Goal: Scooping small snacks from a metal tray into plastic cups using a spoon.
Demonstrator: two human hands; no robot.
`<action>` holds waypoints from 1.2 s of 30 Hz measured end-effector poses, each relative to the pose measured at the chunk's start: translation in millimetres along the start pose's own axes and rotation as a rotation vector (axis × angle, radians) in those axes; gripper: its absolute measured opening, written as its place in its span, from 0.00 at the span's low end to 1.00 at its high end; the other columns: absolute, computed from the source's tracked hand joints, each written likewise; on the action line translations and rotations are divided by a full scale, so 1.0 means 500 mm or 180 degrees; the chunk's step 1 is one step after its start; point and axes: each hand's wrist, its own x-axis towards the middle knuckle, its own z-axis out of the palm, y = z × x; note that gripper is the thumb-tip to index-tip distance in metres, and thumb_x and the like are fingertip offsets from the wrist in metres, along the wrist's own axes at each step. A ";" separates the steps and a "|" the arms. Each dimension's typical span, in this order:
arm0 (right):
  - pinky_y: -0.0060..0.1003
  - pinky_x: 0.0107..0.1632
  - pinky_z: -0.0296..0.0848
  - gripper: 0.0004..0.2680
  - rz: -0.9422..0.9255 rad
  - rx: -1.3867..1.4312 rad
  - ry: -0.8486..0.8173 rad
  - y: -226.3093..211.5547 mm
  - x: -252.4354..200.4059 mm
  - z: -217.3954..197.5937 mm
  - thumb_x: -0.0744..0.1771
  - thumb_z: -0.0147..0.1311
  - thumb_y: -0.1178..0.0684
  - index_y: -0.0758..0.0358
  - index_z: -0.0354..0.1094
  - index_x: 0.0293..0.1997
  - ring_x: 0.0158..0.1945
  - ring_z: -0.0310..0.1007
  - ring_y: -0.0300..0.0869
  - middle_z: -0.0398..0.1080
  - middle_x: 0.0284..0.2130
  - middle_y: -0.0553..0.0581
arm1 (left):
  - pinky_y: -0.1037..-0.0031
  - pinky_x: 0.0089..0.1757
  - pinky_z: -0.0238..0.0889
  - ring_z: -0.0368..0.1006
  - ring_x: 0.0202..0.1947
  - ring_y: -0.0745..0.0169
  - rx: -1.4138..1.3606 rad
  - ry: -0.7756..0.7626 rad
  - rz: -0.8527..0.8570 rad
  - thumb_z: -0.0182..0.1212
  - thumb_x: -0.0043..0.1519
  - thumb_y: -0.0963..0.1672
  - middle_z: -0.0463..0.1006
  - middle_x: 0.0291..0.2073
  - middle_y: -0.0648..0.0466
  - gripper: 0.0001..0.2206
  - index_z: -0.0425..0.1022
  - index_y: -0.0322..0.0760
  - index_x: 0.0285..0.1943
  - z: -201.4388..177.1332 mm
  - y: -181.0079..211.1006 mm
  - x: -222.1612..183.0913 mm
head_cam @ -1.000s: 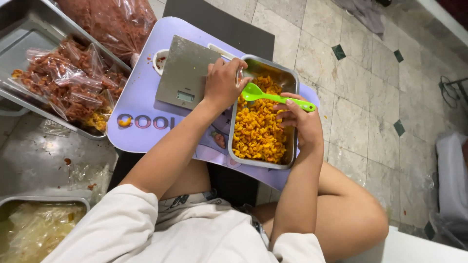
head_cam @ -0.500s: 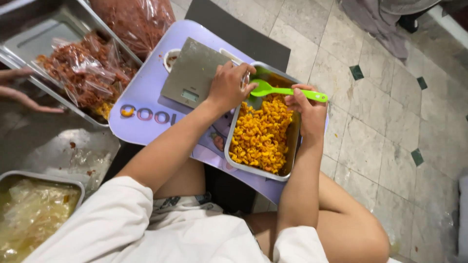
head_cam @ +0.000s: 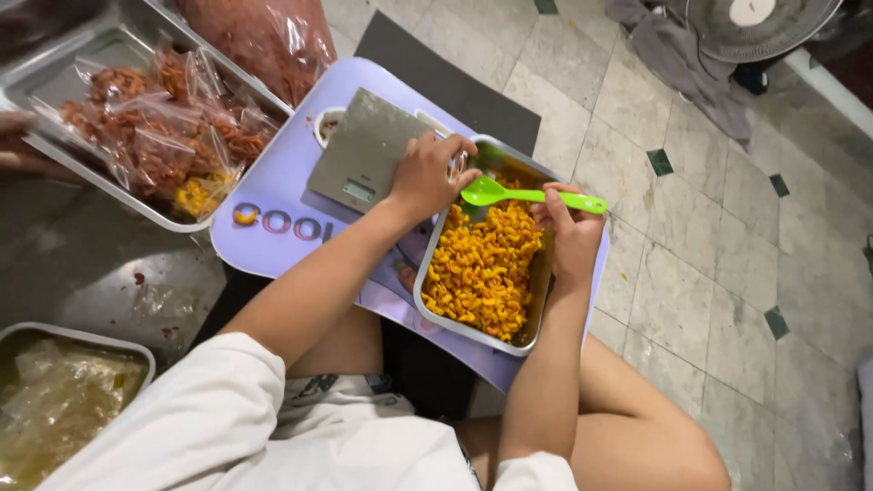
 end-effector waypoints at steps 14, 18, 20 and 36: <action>0.28 0.27 0.71 0.06 -0.0209 0.0377 0.0713 -0.020 -0.017 -0.009 0.68 0.61 0.55 0.69 0.76 0.43 0.22 0.64 0.35 0.62 0.16 0.55 | 0.59 0.43 0.68 0.75 0.35 0.51 -0.0195 0.0254 -0.0018 0.72 0.58 0.47 0.79 0.29 0.58 0.12 0.77 0.53 0.47 -0.012 0.015 -0.020; 0.26 0.31 0.67 0.05 -0.0297 -0.0109 0.0772 -0.019 -0.025 -0.010 0.69 0.61 0.54 0.66 0.77 0.42 0.25 0.63 0.34 0.64 0.17 0.55 | 0.60 0.44 0.69 0.74 0.36 0.53 -0.0180 0.0343 0.0021 0.72 0.57 0.50 0.78 0.27 0.62 0.12 0.76 0.55 0.48 -0.006 0.006 -0.026; 0.25 0.33 0.66 0.05 -0.0292 -0.0329 0.0753 -0.001 -0.024 -0.011 0.69 0.62 0.54 0.64 0.78 0.42 0.26 0.62 0.33 0.64 0.17 0.54 | 0.61 0.43 0.69 0.74 0.35 0.54 -0.0207 0.0355 0.0022 0.72 0.57 0.49 0.78 0.26 0.63 0.12 0.77 0.56 0.47 -0.009 0.004 -0.027; 0.27 0.47 0.68 0.07 -0.0525 -0.0320 0.1024 0.024 -0.023 -0.007 0.68 0.63 0.50 0.58 0.76 0.47 0.40 0.65 0.31 0.70 0.32 0.50 | 0.59 0.42 0.69 0.74 0.34 0.50 -0.0344 0.0224 0.0020 0.72 0.58 0.47 0.79 0.26 0.57 0.11 0.78 0.51 0.46 -0.021 0.003 -0.022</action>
